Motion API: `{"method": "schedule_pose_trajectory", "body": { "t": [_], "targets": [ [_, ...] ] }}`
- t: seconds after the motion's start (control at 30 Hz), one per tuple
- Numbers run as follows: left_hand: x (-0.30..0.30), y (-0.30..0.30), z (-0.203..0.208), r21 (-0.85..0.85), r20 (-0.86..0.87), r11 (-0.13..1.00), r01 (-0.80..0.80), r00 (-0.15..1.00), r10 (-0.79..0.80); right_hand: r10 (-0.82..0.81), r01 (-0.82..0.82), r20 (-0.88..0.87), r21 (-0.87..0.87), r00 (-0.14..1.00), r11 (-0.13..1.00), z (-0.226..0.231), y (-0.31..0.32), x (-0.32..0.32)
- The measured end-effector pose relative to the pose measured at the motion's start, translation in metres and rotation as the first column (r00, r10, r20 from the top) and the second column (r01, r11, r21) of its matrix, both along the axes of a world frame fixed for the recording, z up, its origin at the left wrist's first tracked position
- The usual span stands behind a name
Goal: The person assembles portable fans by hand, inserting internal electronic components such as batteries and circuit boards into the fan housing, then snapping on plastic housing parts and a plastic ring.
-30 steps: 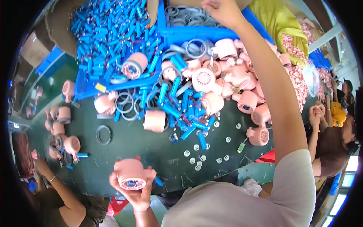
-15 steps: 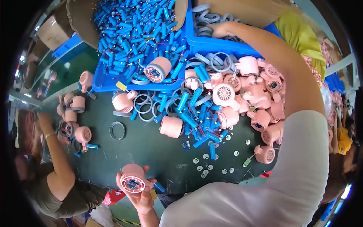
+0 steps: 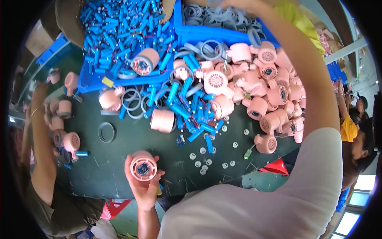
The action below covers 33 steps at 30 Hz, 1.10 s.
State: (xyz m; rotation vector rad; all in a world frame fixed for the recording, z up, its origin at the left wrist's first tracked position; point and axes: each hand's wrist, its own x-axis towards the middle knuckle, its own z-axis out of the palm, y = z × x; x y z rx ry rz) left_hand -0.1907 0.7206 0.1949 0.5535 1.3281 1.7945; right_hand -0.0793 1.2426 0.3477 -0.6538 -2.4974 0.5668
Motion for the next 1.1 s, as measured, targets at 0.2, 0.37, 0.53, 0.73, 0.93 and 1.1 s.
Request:
{"method": "schedule_pose_trajectory", "body": {
  "t": [0.2,0.37,0.53,0.73,0.93,1.1],
  "targets": [
    [0.016,0.006,-0.004,0.005,0.183,0.985,0.175,0.968,-0.173,0.260,-0.299,0.204,0.195,0.944,0.934,0.008,-0.166,-0.007],
    [0.024,0.018,0.002,-0.010,0.151,0.968,0.249,0.958,-0.245,0.103,-0.224,0.614,0.125,0.783,0.967,-0.027,-0.224,-0.001],
    [0.018,0.008,0.007,-0.103,0.125,0.970,0.221,0.970,-0.208,0.015,-0.281,0.552,0.401,0.834,0.872,-0.032,-0.260,0.032],
    [0.016,-0.013,0.008,-0.163,0.109,0.980,0.110,0.990,-0.093,0.278,-0.286,0.072,0.155,0.958,0.945,-0.031,-0.246,0.089],
    [0.028,-0.015,0.020,-0.171,0.165,0.975,0.138,0.980,-0.110,-0.332,0.331,-0.025,-0.029,0.943,0.943,-0.077,-0.326,0.144],
    [0.043,0.009,0.022,-0.188,0.253,0.945,0.269,0.943,-0.218,-0.207,0.228,-0.118,0.198,0.971,0.953,-0.115,-0.325,0.122]
  ]
}}
